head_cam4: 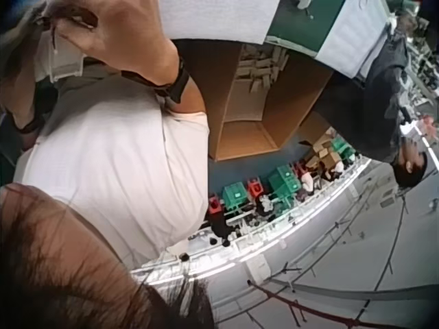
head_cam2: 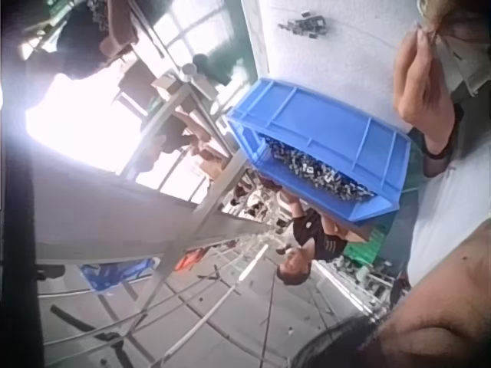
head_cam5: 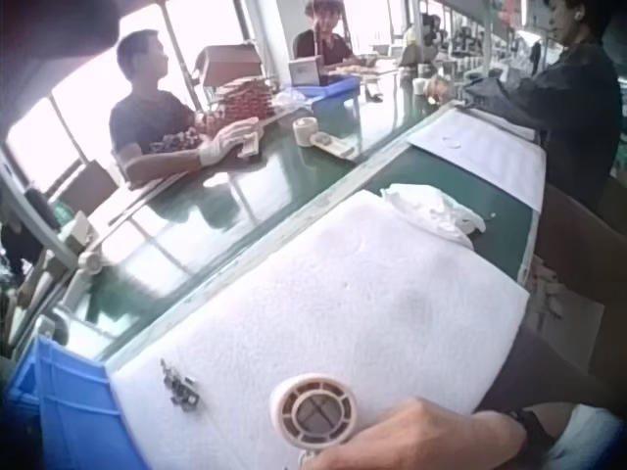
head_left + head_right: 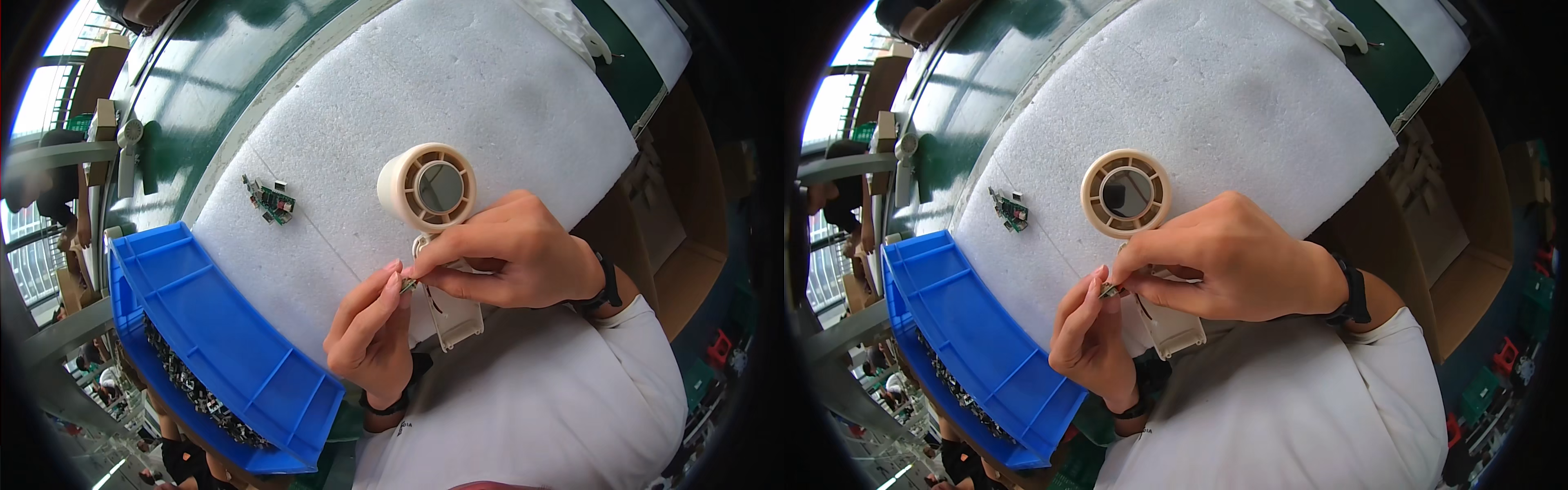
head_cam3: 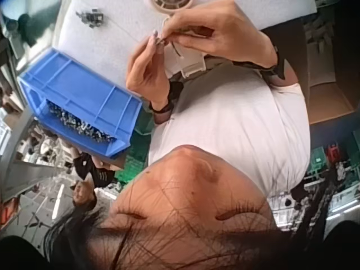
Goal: Assembling electronic components onto a plastic frame.
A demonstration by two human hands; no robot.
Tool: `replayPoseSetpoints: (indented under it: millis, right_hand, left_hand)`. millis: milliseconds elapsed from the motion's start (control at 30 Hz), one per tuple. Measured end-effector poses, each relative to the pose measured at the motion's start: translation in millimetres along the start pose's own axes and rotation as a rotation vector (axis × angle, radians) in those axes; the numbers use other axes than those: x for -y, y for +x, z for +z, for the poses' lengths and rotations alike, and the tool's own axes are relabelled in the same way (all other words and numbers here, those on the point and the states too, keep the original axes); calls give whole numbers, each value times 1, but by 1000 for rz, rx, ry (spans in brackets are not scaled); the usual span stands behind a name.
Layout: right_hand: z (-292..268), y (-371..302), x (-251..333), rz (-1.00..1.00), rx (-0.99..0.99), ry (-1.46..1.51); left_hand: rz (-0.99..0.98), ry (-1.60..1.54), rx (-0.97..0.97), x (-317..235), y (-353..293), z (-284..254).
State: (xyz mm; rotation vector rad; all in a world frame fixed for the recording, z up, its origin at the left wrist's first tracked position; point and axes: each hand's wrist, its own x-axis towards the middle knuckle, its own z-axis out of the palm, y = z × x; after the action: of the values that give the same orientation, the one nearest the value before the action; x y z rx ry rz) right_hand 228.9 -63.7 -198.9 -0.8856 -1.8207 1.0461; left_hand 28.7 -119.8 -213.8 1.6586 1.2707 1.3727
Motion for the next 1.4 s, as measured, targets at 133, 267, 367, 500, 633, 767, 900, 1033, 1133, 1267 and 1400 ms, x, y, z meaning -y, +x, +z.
replayPoseSetpoints:
  millis: [133, 267, 367, 500, 633, 767, 900, 1033, 1133, 1267, 1400]
  right_hand:
    - [-6, 1, 4, 79, 32, 92]
    - [-13, 2, 6, 115, 82, 143]
    - [-12, 3, 4, 112, 98, 171]
    - [-12, 3, 1, 97, 91, 190]
    - [-11, 4, -2, 88, 92, 170]
    - [-9, 4, -7, 88, 94, 168]
    - [-6, 4, -8, 97, 87, 151]
    - [-8, 4, -3, 80, 61, 130]
    - [-11, 0, -1, 66, 79, 98]
    - [-15, -10, -2, -129, 142, -64]
    - [-11, -12, 4, -203, 161, -158]
  left_hand:
    - [-95, -99, 48, 0, 4, -5]
    - [-175, -280, 128, -2, 6, -13]
    - [-300, -372, 132, -8, 6, -15]
    - [-291, -351, 172, -4, 6, -18]
    - [-277, -332, 137, -5, 6, -14]
    - [-266, -307, 132, -5, 6, -13]
    - [-243, -259, 109, -6, 5, -9]
    - [-259, -294, 71, -3, 1, -8]
    - [-288, -309, 45, -5, -1, -9]
    - [-294, -333, 56, -2, 1, -10]
    - [-293, -338, 81, -2, 1, -12]
